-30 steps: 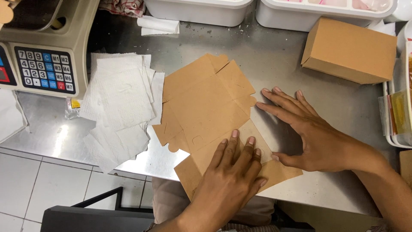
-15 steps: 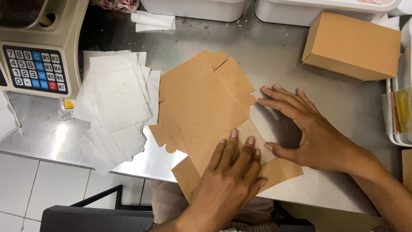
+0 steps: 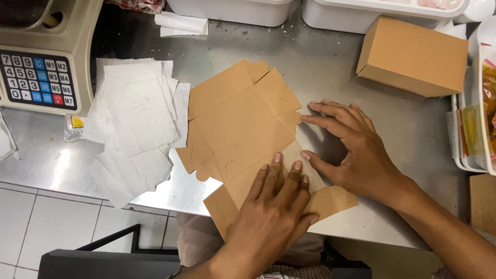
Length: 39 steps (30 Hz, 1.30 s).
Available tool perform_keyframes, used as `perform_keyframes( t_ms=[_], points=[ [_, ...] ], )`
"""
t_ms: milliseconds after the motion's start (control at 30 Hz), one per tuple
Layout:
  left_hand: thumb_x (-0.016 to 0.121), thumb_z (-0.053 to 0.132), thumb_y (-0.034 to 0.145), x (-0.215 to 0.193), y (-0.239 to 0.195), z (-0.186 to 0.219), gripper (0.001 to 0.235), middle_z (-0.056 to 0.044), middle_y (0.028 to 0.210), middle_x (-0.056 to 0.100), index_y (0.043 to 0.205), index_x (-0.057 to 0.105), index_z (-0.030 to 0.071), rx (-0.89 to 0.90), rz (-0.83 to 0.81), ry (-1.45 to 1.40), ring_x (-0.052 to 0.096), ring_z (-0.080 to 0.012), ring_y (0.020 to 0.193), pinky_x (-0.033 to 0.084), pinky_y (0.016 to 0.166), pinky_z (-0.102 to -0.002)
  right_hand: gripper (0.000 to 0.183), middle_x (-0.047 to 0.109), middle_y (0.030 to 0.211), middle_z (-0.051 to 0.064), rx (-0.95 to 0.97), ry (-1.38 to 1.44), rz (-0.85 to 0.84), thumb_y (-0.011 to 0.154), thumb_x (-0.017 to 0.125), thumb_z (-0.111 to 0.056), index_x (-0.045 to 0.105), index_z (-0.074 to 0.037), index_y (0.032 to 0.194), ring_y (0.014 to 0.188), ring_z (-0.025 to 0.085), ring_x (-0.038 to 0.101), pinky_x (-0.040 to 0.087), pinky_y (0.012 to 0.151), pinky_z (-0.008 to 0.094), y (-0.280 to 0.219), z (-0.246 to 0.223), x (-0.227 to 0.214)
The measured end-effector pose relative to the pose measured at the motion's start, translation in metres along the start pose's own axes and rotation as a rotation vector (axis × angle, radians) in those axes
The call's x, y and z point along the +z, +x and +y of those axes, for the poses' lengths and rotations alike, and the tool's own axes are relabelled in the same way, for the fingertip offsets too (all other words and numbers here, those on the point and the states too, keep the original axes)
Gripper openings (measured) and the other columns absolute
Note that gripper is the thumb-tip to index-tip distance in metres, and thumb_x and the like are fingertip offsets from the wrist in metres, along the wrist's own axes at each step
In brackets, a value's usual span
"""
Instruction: The person folds flat cardboard pieces into box shapes by hand, pressing along creases and tucking flaps to form the structure. The person handles multiple cardboard blanks sequentially on a stainless steel countertop.
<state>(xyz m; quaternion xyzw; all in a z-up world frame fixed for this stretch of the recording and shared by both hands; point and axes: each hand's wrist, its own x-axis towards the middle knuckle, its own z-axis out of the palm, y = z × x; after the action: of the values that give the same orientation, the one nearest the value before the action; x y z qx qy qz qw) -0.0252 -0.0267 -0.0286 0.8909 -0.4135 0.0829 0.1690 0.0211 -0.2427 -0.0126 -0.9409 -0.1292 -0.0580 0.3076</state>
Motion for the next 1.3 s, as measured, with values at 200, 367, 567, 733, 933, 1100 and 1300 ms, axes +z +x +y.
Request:
perform_keyframes(
  t_ms=[200,367,567,733,933,1100,1300],
  points=[
    [0.059,0.059,0.096,-0.003,-0.002,0.0,0.07,-0.024,0.152,0.053,0.138,0.06,0.003,0.003,-0.048,-0.03,0.041,-0.0515,0.147,0.032,0.12,-0.055,0.048,0.065,0.139,0.002,-0.046,-0.034,0.09,0.084,0.084,-0.029,0.069,-0.02,0.129,0.132,0.023,0.056,0.034,0.113,0.049,0.005,-0.002,0.003],
    [0.06,0.068,0.089,-0.009,-0.002,-0.004,0.085,-0.026,0.155,0.047,0.141,0.053,0.001,0.039,-0.125,-0.022,0.037,-0.0535,0.148,0.03,0.12,-0.057,0.041,0.066,0.133,0.001,-0.017,-0.067,0.137,0.085,0.084,-0.03,0.072,-0.02,0.122,0.127,0.022,0.057,0.035,0.111,0.046,0.009,-0.005,0.009],
    [0.069,0.073,0.078,-0.004,-0.003,-0.004,0.095,-0.023,0.158,0.046,0.141,0.053,0.005,0.059,-0.134,0.077,0.036,-0.0536,0.149,0.031,0.121,-0.057,0.041,0.065,0.13,0.001,-0.005,-0.079,0.153,0.084,0.084,-0.031,0.072,-0.02,0.122,0.124,0.024,0.057,0.037,0.108,0.045,0.01,-0.002,0.01],
    [0.073,0.068,0.078,-0.005,-0.003,-0.005,0.093,-0.024,0.158,0.045,0.142,0.051,0.004,0.057,-0.145,0.06,0.034,-0.0537,0.15,0.031,0.121,-0.058,0.053,0.064,0.136,0.002,-0.023,-0.035,0.059,0.081,0.085,-0.031,0.067,-0.02,0.13,0.129,0.024,0.055,0.035,0.11,0.046,0.008,0.0,-0.001],
    [0.076,0.066,0.075,-0.007,-0.003,-0.006,0.092,-0.023,0.158,0.046,0.14,0.053,0.005,0.055,-0.144,0.03,0.035,-0.0535,0.15,0.031,0.121,-0.057,0.062,0.057,0.146,0.005,-0.046,0.034,-0.05,0.081,0.083,-0.029,0.062,-0.017,0.137,0.139,0.025,0.052,0.018,0.125,0.062,0.005,0.004,-0.008],
    [0.077,0.064,0.076,-0.009,-0.003,-0.006,0.092,-0.023,0.159,0.045,0.142,0.052,0.004,0.052,-0.131,-0.003,0.033,-0.0532,0.151,0.03,0.122,-0.057,0.074,0.052,0.153,0.002,-0.04,0.046,-0.172,0.079,0.083,-0.027,0.055,-0.02,0.146,0.147,0.023,0.043,0.015,0.126,0.055,0.006,0.002,-0.019],
    [0.08,0.063,0.074,-0.007,-0.003,-0.006,0.095,-0.023,0.158,0.045,0.142,0.053,0.003,0.052,-0.12,-0.02,0.033,-0.0531,0.151,0.03,0.122,-0.058,0.079,0.04,0.161,0.004,0.029,0.09,-0.337,0.079,0.081,-0.027,0.049,-0.025,0.151,0.157,0.022,0.024,0.001,0.126,0.054,0.008,0.003,-0.027]
  ],
)
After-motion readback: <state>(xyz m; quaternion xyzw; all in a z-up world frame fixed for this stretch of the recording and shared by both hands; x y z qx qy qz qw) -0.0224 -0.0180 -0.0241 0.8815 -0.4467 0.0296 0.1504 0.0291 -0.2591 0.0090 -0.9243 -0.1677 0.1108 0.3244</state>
